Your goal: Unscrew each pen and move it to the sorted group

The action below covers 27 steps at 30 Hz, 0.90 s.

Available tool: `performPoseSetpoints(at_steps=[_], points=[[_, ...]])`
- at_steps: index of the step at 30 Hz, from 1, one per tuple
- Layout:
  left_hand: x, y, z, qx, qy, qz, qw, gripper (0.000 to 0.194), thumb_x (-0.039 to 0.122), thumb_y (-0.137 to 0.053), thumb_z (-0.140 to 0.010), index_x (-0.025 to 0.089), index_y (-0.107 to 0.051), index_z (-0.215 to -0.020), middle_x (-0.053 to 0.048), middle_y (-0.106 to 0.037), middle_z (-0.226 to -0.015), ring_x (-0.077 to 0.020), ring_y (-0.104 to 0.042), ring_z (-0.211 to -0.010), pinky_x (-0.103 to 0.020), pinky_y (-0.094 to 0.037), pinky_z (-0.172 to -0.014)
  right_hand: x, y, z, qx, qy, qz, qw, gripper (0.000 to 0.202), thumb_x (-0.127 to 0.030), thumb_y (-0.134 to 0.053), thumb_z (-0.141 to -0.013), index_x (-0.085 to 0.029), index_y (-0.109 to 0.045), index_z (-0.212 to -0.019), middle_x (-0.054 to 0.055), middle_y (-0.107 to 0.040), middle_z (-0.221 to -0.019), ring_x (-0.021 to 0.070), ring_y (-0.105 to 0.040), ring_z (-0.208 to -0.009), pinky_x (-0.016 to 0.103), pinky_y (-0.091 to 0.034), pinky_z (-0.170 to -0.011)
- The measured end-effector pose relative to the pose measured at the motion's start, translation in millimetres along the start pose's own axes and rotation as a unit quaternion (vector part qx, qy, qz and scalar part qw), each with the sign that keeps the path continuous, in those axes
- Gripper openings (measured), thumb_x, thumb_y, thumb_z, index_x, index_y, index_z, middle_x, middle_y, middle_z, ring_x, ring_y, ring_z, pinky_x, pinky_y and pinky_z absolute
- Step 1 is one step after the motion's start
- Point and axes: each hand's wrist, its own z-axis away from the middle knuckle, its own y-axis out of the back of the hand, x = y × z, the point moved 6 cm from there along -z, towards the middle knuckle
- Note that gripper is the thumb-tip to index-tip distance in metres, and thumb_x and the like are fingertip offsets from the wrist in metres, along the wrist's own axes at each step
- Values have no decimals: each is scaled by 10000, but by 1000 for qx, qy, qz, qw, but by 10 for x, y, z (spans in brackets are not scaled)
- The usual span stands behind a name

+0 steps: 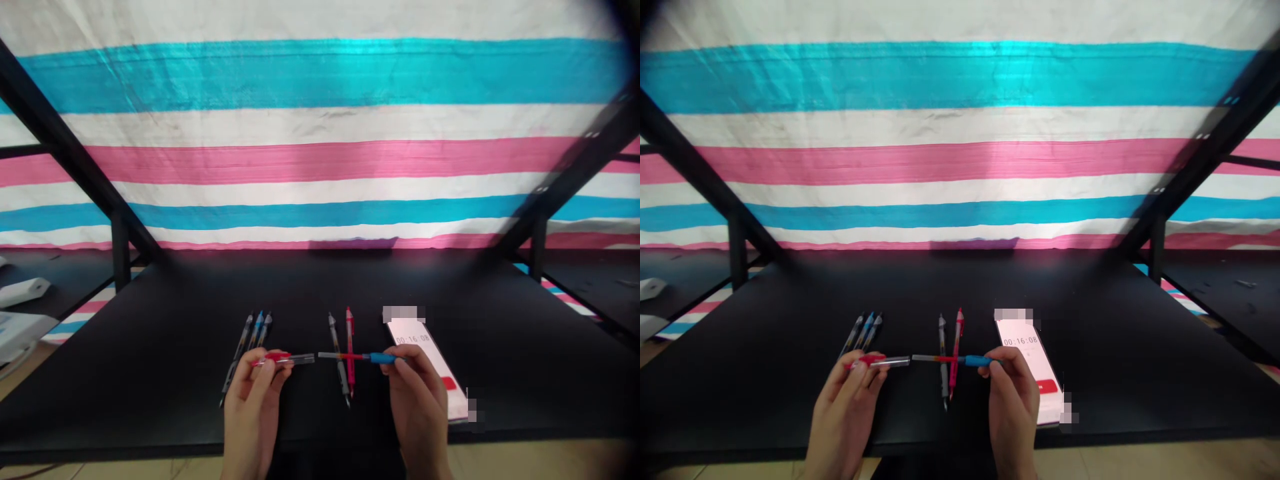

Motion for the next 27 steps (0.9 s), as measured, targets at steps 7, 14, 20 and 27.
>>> performPoseSetpoints(at_steps=[7,14,20,27], points=[[17,-5,7,8,5,20,1000,330,362,-952,-578,208,-747,-786,-41,-755,-779,-159,-691,-747,-250,-594,-752,-19,-46,5,-24,7,-1,1000,39,-247,-739,-806,-213,-725,-796,6,-610,-768,135,-542,-702,241,-462,-629],[-6,8,4,-4,10,14,1000,298,352,-938,-606,206,-750,-786,-37,-746,-809,-158,-689,-759,-250,-592,-758,-9,-69,13,-41,3,17,999,35,-229,-706,-816,-213,-712,-785,2,-592,-758,139,-530,-701,250,-458,-635],[1,11,9,-20,8,5,1000,272,350,-919,-639,208,-762,-808,-29,-733,-836,-150,-680,-750,-236,-585,-735,7,-59,20,-45,4,25,999,23,-226,-701,-829,-222,-721,-818,8,-602,-795,143,-537,-724,246,-476,-642],[-28,25,5,-10,23,1,1000,313,367,-936,-606,199,-757,-800,-31,-727,-823,-152,-679,-730,-239,-581,-723,13,-51,30,-59,21,44,997,31,-228,-697,-848,-234,-725,-861,10,-617,-829,146,-565,-739,236,-500,-640]])
